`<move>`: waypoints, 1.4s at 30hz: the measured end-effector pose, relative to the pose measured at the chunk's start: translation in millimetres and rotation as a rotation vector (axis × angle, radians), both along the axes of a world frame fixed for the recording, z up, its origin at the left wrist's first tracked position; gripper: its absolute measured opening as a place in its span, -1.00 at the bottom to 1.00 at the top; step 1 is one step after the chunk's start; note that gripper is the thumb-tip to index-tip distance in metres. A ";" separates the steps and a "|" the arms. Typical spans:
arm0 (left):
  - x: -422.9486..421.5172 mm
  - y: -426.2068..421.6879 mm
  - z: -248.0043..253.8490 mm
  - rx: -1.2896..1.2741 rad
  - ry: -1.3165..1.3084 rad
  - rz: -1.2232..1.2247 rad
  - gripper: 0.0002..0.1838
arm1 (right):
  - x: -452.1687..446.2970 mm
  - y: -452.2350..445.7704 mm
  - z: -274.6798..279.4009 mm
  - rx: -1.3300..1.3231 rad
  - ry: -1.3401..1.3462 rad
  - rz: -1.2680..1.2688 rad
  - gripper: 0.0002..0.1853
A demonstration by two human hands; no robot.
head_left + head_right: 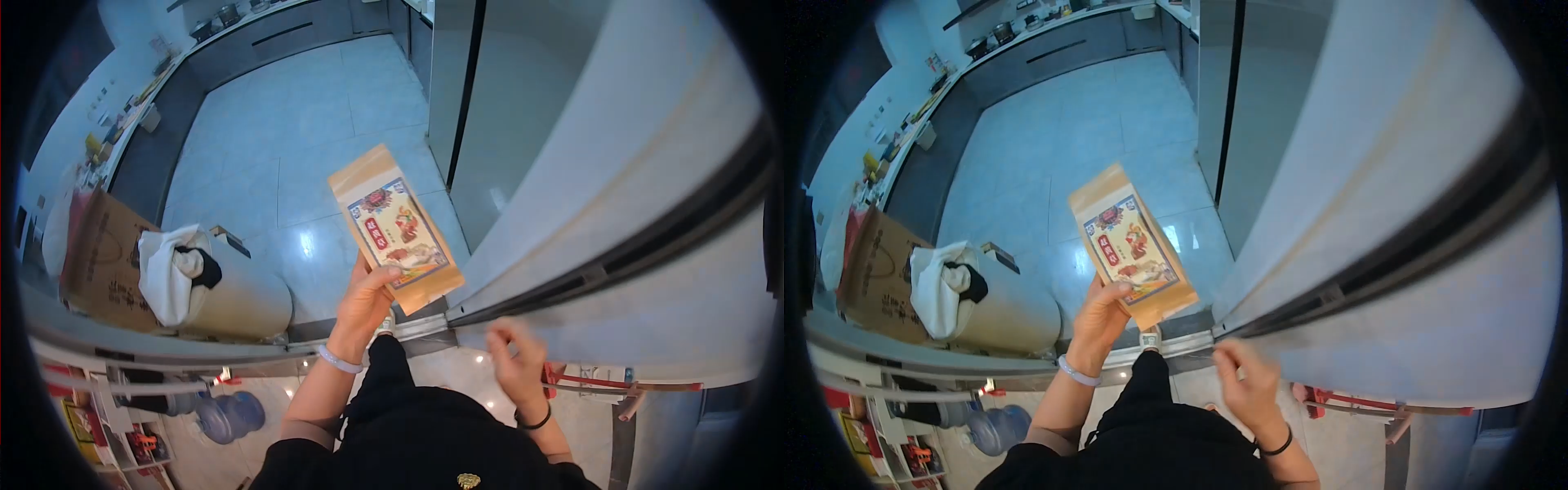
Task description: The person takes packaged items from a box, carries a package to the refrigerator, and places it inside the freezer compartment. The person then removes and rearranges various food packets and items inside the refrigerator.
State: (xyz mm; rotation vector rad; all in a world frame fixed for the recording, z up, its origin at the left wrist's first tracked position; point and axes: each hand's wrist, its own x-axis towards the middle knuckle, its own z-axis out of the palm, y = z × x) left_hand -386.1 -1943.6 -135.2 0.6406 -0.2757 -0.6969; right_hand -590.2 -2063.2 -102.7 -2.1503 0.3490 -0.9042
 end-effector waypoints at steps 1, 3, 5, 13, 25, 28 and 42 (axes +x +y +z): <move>8.4 7.1 -13.4 -0.005 -0.039 -0.011 -0.26 | 13.8 5.2 -14.6 0.050 -0.059 -0.037 -0.86; 35.5 17.2 -27.5 0.014 -0.156 0.001 -0.32 | 52.3 5.7 -26.2 0.094 -0.121 -0.081 -0.85; 48.1 46.4 -36.8 0.041 -0.149 -0.012 -0.38 | 90.8 28.9 -25.6 0.342 -0.180 -0.059 -0.89; 40.1 171.0 -143.8 0.008 0.041 -0.117 -0.59 | 102.2 83.1 -114.0 0.619 -0.399 -0.131 -0.92; 96.6 101.1 -104.6 -0.003 0.079 -0.248 -0.56 | 165.5 -147.9 -83.0 -0.927 0.304 -0.633 -0.75; 95.9 118.6 -75.2 0.022 0.115 -0.291 -0.54 | 138.5 -144.3 -69.7 -1.128 0.604 -0.718 -0.80; 235.2 204.0 -4.5 0.143 0.144 -0.691 -0.46 | 92.9 32.1 -42.4 -0.846 1.829 -0.868 -0.67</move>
